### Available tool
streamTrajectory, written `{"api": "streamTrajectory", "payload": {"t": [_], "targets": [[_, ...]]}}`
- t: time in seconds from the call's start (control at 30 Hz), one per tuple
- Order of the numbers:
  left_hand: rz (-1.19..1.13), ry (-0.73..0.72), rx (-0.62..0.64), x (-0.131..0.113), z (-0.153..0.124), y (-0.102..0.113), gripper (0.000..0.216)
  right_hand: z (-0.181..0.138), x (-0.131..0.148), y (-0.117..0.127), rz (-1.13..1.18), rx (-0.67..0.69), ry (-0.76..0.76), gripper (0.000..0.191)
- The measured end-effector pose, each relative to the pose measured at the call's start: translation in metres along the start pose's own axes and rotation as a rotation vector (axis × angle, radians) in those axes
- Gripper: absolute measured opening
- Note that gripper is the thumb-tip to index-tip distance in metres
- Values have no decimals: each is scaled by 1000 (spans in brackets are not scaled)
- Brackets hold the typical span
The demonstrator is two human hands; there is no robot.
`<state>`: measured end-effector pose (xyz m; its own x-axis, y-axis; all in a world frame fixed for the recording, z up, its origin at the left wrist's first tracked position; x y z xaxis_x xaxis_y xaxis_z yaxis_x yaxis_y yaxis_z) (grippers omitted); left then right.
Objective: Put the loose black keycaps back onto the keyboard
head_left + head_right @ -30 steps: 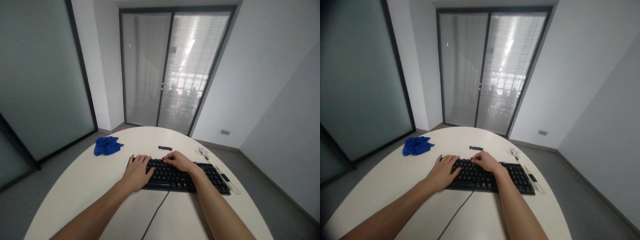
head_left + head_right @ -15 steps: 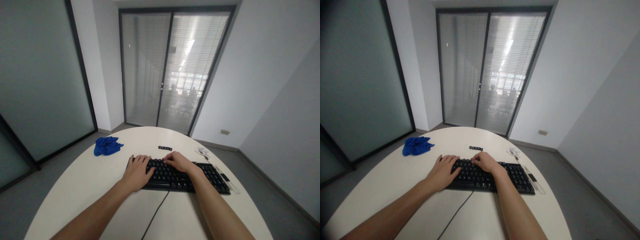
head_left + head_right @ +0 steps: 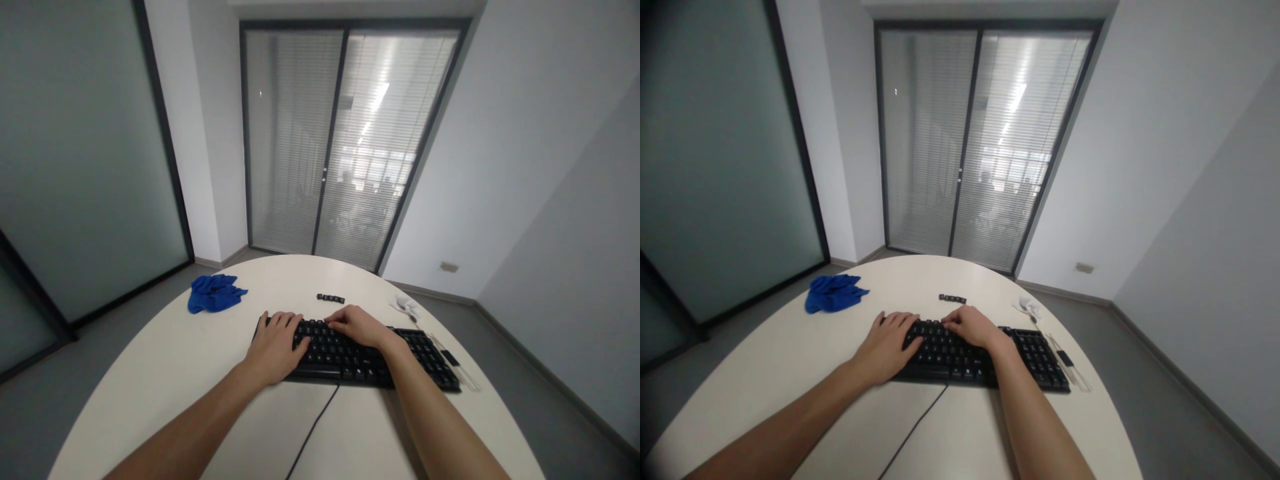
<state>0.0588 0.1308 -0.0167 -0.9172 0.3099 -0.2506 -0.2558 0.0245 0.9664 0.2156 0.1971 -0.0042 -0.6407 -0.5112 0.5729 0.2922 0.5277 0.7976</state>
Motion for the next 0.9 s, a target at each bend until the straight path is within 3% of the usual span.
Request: {"api": "streamTrajectory", "payload": {"t": [0.1,0.27,0.5,0.7,0.9], "targets": [[-1,-2,-4,-1,0,1,47,1,0,3,7,-20,15,31],[-7,-7,-11,0,0,0,47,16,-2,25,-317,-223,-140,32],[-9,-15,-15,0,-2,2,46,57,2,27,-505,-189,-200,49],[-6,-10,-12,0,-1,2,46,76,4,16,-561,-132,-232,32],[-3,-8,-15,0,-1,2,47,74,13,16,-508,-159,-182,31]]}}
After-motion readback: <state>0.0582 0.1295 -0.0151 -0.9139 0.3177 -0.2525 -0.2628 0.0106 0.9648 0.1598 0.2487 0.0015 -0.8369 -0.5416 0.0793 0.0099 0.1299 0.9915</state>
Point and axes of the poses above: each hand's wrist, its own z-axis towards the middle knuckle, its own y-axis out of the back of the hand, x = y × z, the point moved 9 cm from there along z, towards the middle knuckle, and after that the axes turned 15 degrees about x, right-handed, at the moved point
